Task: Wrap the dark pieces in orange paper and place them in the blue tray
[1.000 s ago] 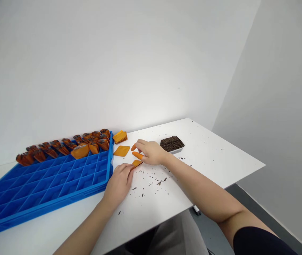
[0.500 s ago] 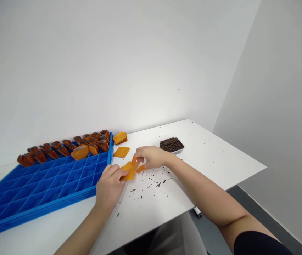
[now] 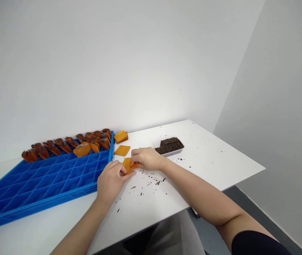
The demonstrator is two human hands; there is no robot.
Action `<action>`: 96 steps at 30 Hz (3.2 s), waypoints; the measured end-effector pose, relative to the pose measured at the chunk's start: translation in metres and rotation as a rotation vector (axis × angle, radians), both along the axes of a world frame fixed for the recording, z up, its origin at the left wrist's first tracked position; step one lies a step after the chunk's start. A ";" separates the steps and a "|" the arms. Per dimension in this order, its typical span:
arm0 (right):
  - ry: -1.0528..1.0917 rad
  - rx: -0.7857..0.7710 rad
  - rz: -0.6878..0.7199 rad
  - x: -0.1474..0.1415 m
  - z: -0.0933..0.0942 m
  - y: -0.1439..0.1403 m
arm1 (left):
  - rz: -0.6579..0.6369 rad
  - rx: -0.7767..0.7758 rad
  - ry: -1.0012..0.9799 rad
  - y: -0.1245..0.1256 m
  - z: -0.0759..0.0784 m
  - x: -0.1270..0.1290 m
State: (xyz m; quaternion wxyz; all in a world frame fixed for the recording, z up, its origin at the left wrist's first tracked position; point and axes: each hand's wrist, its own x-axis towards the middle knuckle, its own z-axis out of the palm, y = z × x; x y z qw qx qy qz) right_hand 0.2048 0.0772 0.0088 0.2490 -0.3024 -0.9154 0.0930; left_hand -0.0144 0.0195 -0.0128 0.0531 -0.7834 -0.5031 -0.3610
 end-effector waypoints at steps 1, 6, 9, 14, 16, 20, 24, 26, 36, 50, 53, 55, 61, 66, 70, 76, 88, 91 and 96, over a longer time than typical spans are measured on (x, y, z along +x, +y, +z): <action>0.047 -0.007 -0.013 0.000 0.000 0.002 | -0.043 0.019 -0.057 0.001 0.002 -0.001; 0.332 -0.186 0.027 0.004 0.004 0.009 | -0.249 0.085 -0.226 0.007 0.010 -0.008; 0.416 -0.286 0.078 0.002 0.005 0.008 | -0.343 0.054 -0.254 0.010 0.014 -0.013; 0.461 -0.342 0.168 -0.003 0.000 0.006 | -0.456 -0.007 -0.255 0.012 0.018 -0.018; 0.439 -0.327 0.180 -0.001 -0.001 0.007 | -0.472 0.005 -0.258 0.013 0.017 -0.019; 0.289 -0.277 0.128 0.012 0.011 0.010 | -0.470 0.035 -0.275 0.016 0.012 -0.019; 0.135 -0.152 -0.103 0.040 0.035 0.011 | -0.462 0.021 -0.344 0.016 0.008 -0.020; 0.055 -0.050 -0.324 0.060 0.046 0.011 | -0.441 0.020 -0.389 0.015 0.007 -0.019; -0.080 0.023 -0.851 0.121 0.056 0.015 | -0.453 0.002 -0.418 0.004 0.013 -0.006; -0.338 -0.136 -0.921 0.114 0.052 0.020 | -0.477 -0.110 -0.430 0.001 0.010 -0.002; -0.392 -0.188 -0.976 0.106 0.047 0.021 | -0.434 -0.131 -0.447 0.000 0.010 -0.002; -0.397 -0.215 -1.025 0.101 0.044 0.023 | -0.412 -0.143 -0.458 0.000 0.010 -0.002; -0.373 -0.260 -1.159 0.084 0.044 0.026 | -0.420 -0.158 -0.456 -0.002 0.011 0.000; -0.413 -0.237 -1.144 0.068 0.047 0.021 | -0.385 -0.196 -0.472 0.000 0.007 0.000; -0.401 -0.207 -1.111 0.065 0.046 0.019 | -0.352 -0.278 -0.524 0.000 0.005 0.000; -0.230 -0.145 -1.058 0.074 0.046 0.019 | -0.327 -0.468 -0.709 -0.004 0.007 0.005; 0.469 -0.243 0.049 0.046 0.069 -0.014 | -0.310 -0.743 -1.048 -0.007 0.014 0.014; 0.470 -0.217 0.121 0.040 0.067 -0.016 | -0.304 -0.759 -1.079 -0.008 0.017 0.014; 0.456 -0.172 0.139 0.037 0.064 -0.013 | -0.293 -0.784 -1.098 -0.008 0.018 0.013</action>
